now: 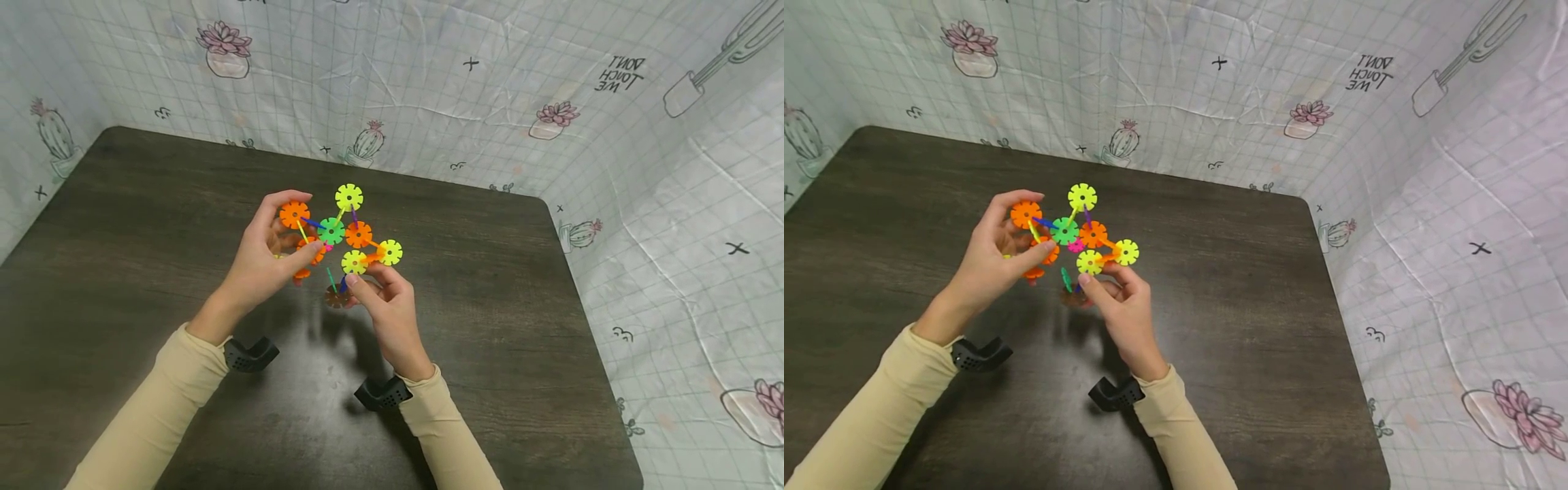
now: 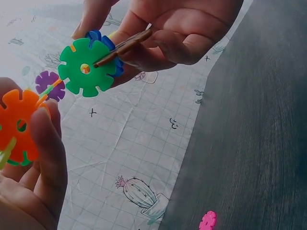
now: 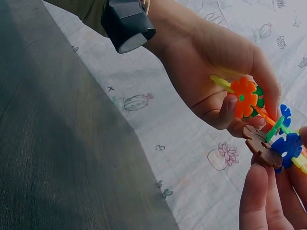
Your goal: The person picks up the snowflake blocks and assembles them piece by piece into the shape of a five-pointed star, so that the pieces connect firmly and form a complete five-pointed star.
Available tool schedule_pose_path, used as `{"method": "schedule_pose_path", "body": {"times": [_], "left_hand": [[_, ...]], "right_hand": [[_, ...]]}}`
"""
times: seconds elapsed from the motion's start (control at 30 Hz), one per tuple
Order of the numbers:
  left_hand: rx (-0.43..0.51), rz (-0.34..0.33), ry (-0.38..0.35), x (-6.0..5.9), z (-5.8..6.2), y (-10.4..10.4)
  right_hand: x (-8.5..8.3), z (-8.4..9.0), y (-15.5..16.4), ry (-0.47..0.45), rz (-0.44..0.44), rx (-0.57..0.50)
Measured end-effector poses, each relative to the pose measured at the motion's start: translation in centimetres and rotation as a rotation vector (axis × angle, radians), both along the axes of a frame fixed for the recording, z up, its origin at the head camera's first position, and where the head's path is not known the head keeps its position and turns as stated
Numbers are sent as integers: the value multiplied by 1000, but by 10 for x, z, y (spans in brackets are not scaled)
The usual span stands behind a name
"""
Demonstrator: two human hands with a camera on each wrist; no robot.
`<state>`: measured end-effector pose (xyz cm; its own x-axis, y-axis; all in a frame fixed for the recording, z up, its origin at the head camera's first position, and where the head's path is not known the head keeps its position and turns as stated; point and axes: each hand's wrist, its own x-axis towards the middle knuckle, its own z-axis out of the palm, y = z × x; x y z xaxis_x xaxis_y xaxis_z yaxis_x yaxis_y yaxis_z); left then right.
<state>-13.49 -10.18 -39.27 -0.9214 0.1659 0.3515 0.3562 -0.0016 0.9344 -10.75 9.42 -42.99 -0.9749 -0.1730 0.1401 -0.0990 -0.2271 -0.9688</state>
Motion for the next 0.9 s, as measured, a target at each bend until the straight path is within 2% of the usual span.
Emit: {"method": "schedule_pose_path", "body": {"times": [0.1,0.23,0.7,0.9], "left_hand": [[7,-2,9,-3,-6,0],[17,-12,17,-3,-8,1],[8,-19,24,-4,-9,-1],[2,-14,6,-3,-10,-3]], "right_hand": [[0,-1,0,2,5,0],[-1,-1,1,3,9,-5],[0,-1,1,18,13,-12],[0,-2,2,11,8,-10]]}}
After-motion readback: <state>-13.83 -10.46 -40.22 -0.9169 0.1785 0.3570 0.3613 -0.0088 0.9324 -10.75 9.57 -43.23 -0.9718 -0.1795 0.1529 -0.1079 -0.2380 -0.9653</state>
